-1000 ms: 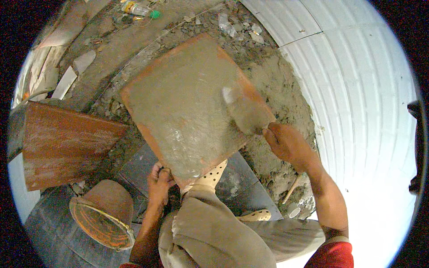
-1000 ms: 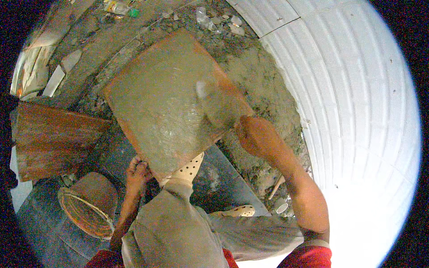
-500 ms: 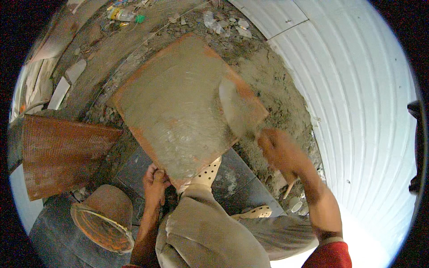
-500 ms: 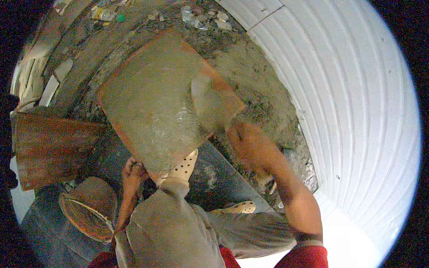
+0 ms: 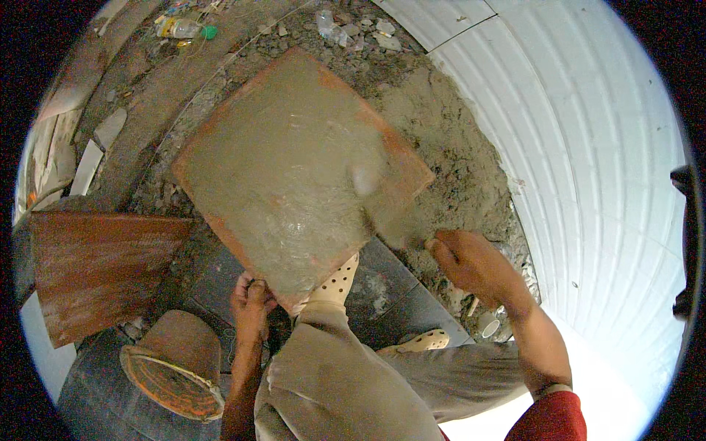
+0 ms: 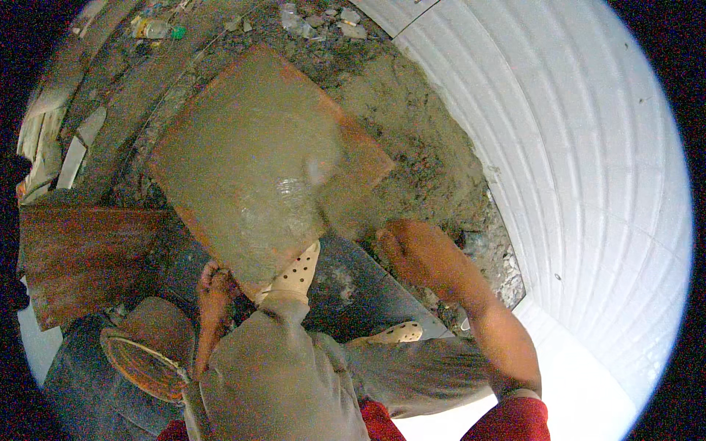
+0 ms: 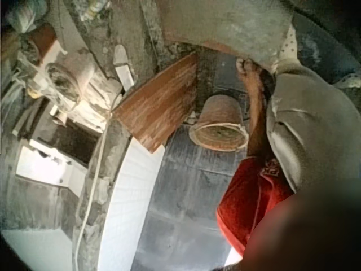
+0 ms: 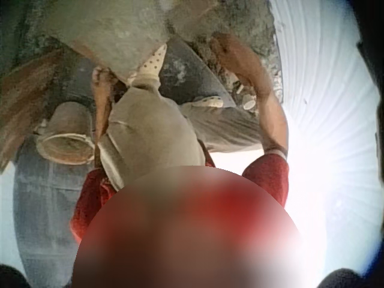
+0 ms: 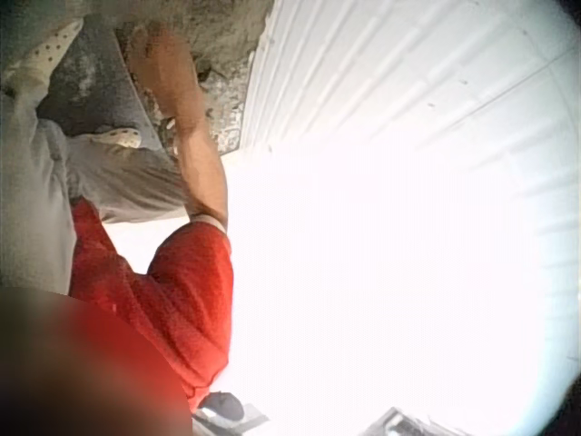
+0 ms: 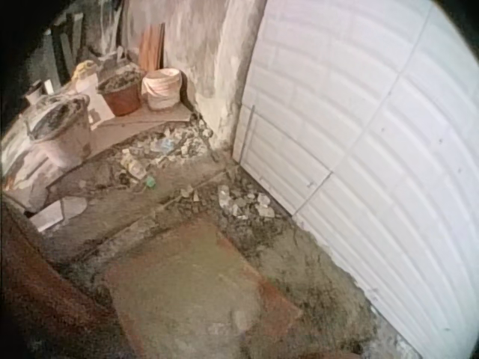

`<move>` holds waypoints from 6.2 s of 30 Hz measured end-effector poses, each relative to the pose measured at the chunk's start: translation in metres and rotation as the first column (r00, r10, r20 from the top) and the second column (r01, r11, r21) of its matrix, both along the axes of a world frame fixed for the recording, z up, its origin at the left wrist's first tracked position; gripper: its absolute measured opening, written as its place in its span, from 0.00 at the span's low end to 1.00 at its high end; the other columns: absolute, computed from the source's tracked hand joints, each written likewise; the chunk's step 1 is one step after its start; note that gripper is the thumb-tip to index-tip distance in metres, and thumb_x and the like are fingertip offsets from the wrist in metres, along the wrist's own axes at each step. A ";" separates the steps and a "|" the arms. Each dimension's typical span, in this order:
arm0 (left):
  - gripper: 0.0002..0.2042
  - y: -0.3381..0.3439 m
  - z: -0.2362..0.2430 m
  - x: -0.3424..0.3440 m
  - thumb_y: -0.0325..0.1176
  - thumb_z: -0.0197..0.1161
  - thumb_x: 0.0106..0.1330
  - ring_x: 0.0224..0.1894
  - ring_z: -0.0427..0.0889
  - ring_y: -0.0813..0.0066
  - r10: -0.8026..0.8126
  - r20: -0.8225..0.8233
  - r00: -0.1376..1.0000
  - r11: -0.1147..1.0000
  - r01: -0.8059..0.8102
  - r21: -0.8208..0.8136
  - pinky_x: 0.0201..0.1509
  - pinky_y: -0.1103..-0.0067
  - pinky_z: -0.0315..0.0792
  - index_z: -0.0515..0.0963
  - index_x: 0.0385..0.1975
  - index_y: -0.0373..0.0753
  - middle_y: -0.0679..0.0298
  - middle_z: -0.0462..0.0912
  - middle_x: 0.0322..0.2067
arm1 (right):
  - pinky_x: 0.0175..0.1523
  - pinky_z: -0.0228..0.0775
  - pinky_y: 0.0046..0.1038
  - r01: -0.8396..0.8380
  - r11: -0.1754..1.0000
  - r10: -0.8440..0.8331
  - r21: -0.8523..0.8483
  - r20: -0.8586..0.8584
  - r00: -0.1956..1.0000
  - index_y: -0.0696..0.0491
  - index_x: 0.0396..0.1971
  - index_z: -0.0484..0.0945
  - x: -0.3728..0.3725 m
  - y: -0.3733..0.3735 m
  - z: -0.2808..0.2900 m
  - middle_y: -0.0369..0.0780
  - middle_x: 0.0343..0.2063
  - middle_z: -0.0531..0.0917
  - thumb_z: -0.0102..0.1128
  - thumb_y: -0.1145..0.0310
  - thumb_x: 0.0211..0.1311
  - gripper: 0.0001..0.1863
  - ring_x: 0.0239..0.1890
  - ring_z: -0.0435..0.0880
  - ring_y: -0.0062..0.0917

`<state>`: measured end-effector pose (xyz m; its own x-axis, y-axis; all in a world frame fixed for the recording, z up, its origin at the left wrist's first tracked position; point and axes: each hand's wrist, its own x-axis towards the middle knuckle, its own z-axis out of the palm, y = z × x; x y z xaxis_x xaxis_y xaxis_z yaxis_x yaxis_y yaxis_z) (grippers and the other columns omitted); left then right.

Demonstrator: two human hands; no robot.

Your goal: The person installs floor tiles by spreading cement with a trowel, placing a tile, and tapping it with a rubber mallet to level it. They repeat this process for multiple tiles, using a straight edge to check alignment.

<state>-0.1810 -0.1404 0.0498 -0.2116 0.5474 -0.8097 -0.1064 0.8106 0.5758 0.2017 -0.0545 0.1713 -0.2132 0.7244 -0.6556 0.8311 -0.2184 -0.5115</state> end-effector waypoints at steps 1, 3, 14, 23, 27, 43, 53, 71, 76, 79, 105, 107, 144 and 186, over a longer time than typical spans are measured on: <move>0.05 -0.001 -0.001 0.001 0.35 0.57 0.73 0.32 0.77 0.82 0.023 -0.010 1.000 1.000 -0.023 0.008 0.34 0.82 0.73 0.76 0.43 0.44 0.73 0.79 0.32 | 0.37 0.69 0.52 0.022 0.999 -0.025 0.038 0.067 0.997 0.61 0.33 0.75 0.005 -0.004 -0.003 0.57 0.22 0.78 0.48 0.59 0.76 0.19 0.27 0.79 0.58; 0.06 -0.003 -0.004 0.002 0.35 0.57 0.73 0.32 0.76 0.82 0.067 0.044 0.997 0.998 -0.068 0.005 0.34 0.82 0.74 0.76 0.44 0.44 0.73 0.79 0.32 | 0.37 0.69 0.52 0.061 0.990 -0.085 0.124 0.201 0.976 0.61 0.33 0.74 0.010 -0.014 -0.017 0.57 0.21 0.79 0.49 0.59 0.75 0.19 0.29 0.79 0.59; 0.07 -0.004 -0.010 -0.008 0.35 0.57 0.73 0.31 0.77 0.81 0.016 0.073 0.997 0.999 -0.020 0.049 0.32 0.81 0.75 0.76 0.45 0.42 0.72 0.78 0.32 | 0.32 0.70 0.51 0.035 0.999 -0.038 0.035 0.087 0.996 0.60 0.36 0.76 0.000 -0.047 0.012 0.57 0.25 0.80 0.47 0.59 0.76 0.17 0.26 0.79 0.59; 0.05 0.000 -0.004 -0.007 0.35 0.57 0.73 0.30 0.76 0.82 0.012 0.065 0.998 0.999 -0.015 0.036 0.33 0.81 0.75 0.76 0.42 0.43 0.72 0.77 0.29 | 0.29 0.73 0.50 -0.052 0.997 0.059 -0.055 0.143 0.988 0.58 0.38 0.75 -0.012 -0.035 -0.034 0.56 0.20 0.80 0.47 0.62 0.75 0.15 0.24 0.82 0.53; 0.05 0.000 -0.004 -0.005 0.34 0.57 0.73 0.29 0.75 0.83 0.011 0.040 0.999 0.999 -0.013 0.032 0.32 0.82 0.74 0.76 0.42 0.43 0.73 0.77 0.29 | 0.31 0.74 0.53 -0.161 0.986 0.167 -0.046 0.298 0.940 0.57 0.38 0.74 -0.010 -0.062 -0.012 0.54 0.20 0.81 0.50 0.64 0.72 0.11 0.25 0.82 0.54; 0.04 0.000 -0.005 -0.004 0.32 0.56 0.73 0.30 0.77 0.83 0.034 0.106 0.994 0.997 -0.041 0.063 0.31 0.83 0.74 0.76 0.41 0.42 0.72 0.78 0.30 | 0.35 0.76 0.54 -0.180 0.982 0.144 0.059 0.382 0.913 0.57 0.39 0.75 -0.021 0.026 -0.054 0.56 0.28 0.83 0.50 0.61 0.72 0.13 0.30 0.83 0.56; 0.06 0.002 -0.002 -0.001 0.31 0.55 0.72 0.30 0.76 0.82 -0.011 0.014 1.000 0.996 0.009 0.091 0.31 0.82 0.73 0.77 0.44 0.40 0.71 0.79 0.30 | 0.43 0.70 0.54 0.021 0.999 -0.018 -0.039 0.089 0.996 0.63 0.33 0.75 -0.030 0.004 -0.010 0.61 0.28 0.79 0.45 0.60 0.76 0.20 0.35 0.79 0.61; 0.05 0.001 -0.002 0.002 0.32 0.55 0.73 0.26 0.73 0.81 -0.049 -0.004 0.999 0.993 0.049 0.109 0.29 0.79 0.71 0.76 0.42 0.40 0.71 0.75 0.26 | 0.41 0.75 0.55 -0.394 0.918 0.394 0.040 -0.012 0.919 0.61 0.33 0.80 -0.117 0.051 -0.052 0.57 0.28 0.83 0.51 0.61 0.70 0.17 0.33 0.84 0.56; 0.08 -0.004 -0.010 0.003 0.33 0.55 0.73 0.29 0.74 0.80 -0.036 -0.029 0.999 0.995 0.038 0.093 0.34 0.80 0.74 0.77 0.46 0.40 0.71 0.77 0.30 | 0.43 0.78 0.52 -0.477 0.773 0.505 0.417 0.050 0.862 0.60 0.33 0.81 -0.184 0.121 -0.080 0.56 0.30 0.85 0.52 0.62 0.68 0.16 0.36 0.86 0.54; 0.12 -0.008 -0.014 -0.002 0.29 0.52 0.72 0.29 0.75 0.84 -0.057 0.017 0.998 0.995 0.055 0.086 0.32 0.81 0.71 0.79 0.49 0.37 0.71 0.81 0.31 | 0.41 0.79 0.49 -0.552 0.775 0.530 0.308 0.159 0.833 0.59 0.32 0.82 -0.219 0.135 -0.090 0.56 0.30 0.85 0.52 0.64 0.66 0.14 0.34 0.86 0.53; 0.13 -0.005 -0.013 0.000 0.33 0.53 0.74 0.39 0.80 0.76 -0.058 0.013 0.998 0.998 0.057 0.040 0.42 0.75 0.78 0.77 0.54 0.38 0.67 0.83 0.40 | 0.41 0.74 0.53 -0.465 0.837 0.405 0.289 0.244 0.881 0.59 0.30 0.80 -0.116 0.122 -0.092 0.57 0.27 0.83 0.51 0.60 0.73 0.19 0.34 0.84 0.56; 0.14 -0.008 -0.014 -0.002 0.34 0.53 0.76 0.45 0.82 0.72 -0.060 0.053 0.997 0.997 0.058 0.042 0.48 0.71 0.81 0.75 0.56 0.38 0.65 0.83 0.44 | 0.42 0.73 0.53 -0.520 0.833 0.503 0.190 0.132 0.854 0.59 0.31 0.80 -0.096 0.091 -0.077 0.58 0.29 0.83 0.52 0.60 0.73 0.18 0.35 0.83 0.58; 0.18 0.007 -0.024 -0.002 0.46 0.54 0.77 0.49 0.81 0.67 0.192 0.227 0.955 0.976 -0.210 0.058 0.52 0.71 0.77 0.75 0.55 0.39 0.62 0.82 0.50 | 0.59 0.74 0.45 -0.243 0.851 0.257 0.465 0.033 0.966 0.53 0.54 0.79 -0.091 0.029 -0.080 0.50 0.49 0.83 0.56 0.75 0.57 0.22 0.51 0.82 0.49; 0.17 0.335 -0.062 0.029 0.41 0.51 0.77 0.57 0.79 0.66 0.032 0.782 0.622 0.711 -0.564 0.420 0.61 0.66 0.77 0.70 0.60 0.43 0.61 0.78 0.56 | 0.45 0.70 0.38 0.186 -0.064 0.133 0.980 -0.176 0.975 0.52 0.40 0.81 -0.066 0.140 0.046 0.42 0.35 0.79 0.71 0.73 0.52 0.14 0.38 0.78 0.38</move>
<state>-0.1519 0.1941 -0.0124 -0.0009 0.9512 -0.3086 -0.8360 0.1686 0.5222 0.1360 0.0854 0.2170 -0.1512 0.5735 0.8051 0.7094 0.6302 -0.3157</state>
